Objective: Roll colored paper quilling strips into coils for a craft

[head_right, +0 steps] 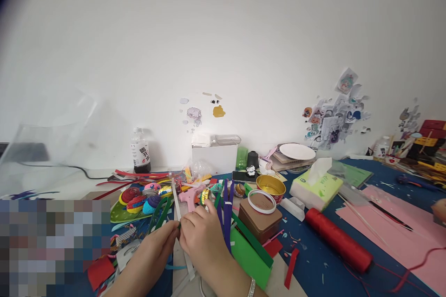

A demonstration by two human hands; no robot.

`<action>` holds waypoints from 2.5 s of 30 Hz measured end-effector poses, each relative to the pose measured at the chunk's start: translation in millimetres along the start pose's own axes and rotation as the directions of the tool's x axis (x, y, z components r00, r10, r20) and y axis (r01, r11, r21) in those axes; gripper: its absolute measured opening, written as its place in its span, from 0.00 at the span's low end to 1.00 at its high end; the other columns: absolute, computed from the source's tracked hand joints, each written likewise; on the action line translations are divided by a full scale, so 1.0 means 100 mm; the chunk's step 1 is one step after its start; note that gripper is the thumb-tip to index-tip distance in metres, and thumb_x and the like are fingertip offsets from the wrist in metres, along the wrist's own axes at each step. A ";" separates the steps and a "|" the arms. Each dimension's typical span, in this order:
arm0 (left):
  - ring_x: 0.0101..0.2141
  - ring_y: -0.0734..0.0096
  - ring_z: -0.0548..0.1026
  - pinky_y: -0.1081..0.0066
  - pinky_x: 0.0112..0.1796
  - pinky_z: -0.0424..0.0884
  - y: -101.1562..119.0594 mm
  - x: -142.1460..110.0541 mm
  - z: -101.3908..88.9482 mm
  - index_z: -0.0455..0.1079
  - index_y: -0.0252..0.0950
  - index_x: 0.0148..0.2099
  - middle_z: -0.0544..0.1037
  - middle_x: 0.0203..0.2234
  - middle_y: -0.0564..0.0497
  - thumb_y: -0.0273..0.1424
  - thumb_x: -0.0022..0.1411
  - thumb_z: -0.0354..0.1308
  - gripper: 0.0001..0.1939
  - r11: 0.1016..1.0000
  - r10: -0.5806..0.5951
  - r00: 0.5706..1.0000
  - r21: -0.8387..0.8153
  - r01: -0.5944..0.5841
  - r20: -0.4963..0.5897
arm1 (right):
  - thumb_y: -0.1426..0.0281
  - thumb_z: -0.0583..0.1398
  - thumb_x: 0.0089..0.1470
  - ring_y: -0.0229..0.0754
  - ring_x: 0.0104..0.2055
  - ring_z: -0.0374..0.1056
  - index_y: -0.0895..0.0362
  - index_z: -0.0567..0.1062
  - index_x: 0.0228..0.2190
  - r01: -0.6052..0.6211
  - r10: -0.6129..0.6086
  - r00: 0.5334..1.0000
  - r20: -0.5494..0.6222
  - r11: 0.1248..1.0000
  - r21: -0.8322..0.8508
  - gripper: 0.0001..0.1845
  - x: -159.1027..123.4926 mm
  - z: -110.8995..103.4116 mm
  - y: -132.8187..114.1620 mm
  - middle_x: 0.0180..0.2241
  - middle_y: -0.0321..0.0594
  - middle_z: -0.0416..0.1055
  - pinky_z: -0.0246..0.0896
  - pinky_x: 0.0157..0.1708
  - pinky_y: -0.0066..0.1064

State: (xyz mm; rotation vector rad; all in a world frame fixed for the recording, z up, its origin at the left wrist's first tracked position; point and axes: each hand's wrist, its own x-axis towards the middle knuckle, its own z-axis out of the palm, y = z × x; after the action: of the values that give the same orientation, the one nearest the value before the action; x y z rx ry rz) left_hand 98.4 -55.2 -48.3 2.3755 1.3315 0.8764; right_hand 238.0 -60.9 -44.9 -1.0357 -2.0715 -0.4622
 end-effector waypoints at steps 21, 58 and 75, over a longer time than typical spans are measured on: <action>0.21 0.69 0.65 0.73 0.25 0.61 -0.09 0.06 -0.12 0.60 0.40 0.26 0.68 0.19 0.57 0.40 0.58 0.43 0.13 0.905 -0.260 0.965 -0.358 0.229 -0.040 | 0.73 0.54 0.53 0.42 0.28 0.56 0.56 0.69 0.19 -0.409 0.336 0.908 -0.252 0.842 -0.351 0.12 -0.06 -0.33 0.79 0.23 0.39 0.66 0.47 0.30 0.34; 0.21 0.75 0.58 0.78 0.21 0.56 -0.04 0.01 -0.02 0.64 0.36 0.29 0.59 0.20 0.58 0.35 0.57 0.44 0.11 0.868 -0.106 0.975 -0.461 0.186 0.194 | 0.77 0.54 0.55 0.38 0.34 0.59 0.56 0.65 0.26 -0.204 0.141 0.953 0.268 0.952 0.226 0.08 0.09 -0.32 0.17 0.28 0.33 0.65 0.54 0.38 0.31; 0.24 0.72 0.61 0.76 0.25 0.58 0.09 0.01 -0.16 0.65 0.36 0.29 0.63 0.21 0.57 0.36 0.58 0.42 0.14 0.942 -0.099 0.973 -0.296 0.159 0.207 | 0.76 0.55 0.55 0.37 0.34 0.57 0.56 0.65 0.26 -0.186 0.126 0.948 0.292 0.964 0.188 0.07 0.08 -0.29 0.17 0.27 0.32 0.66 0.49 0.39 0.30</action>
State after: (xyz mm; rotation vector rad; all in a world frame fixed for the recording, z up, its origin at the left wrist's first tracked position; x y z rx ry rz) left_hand 95.2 -60.0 -30.7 2.0473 1.1640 0.7394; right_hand 261.5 -63.8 -20.2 -1.1766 -2.2018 -0.0093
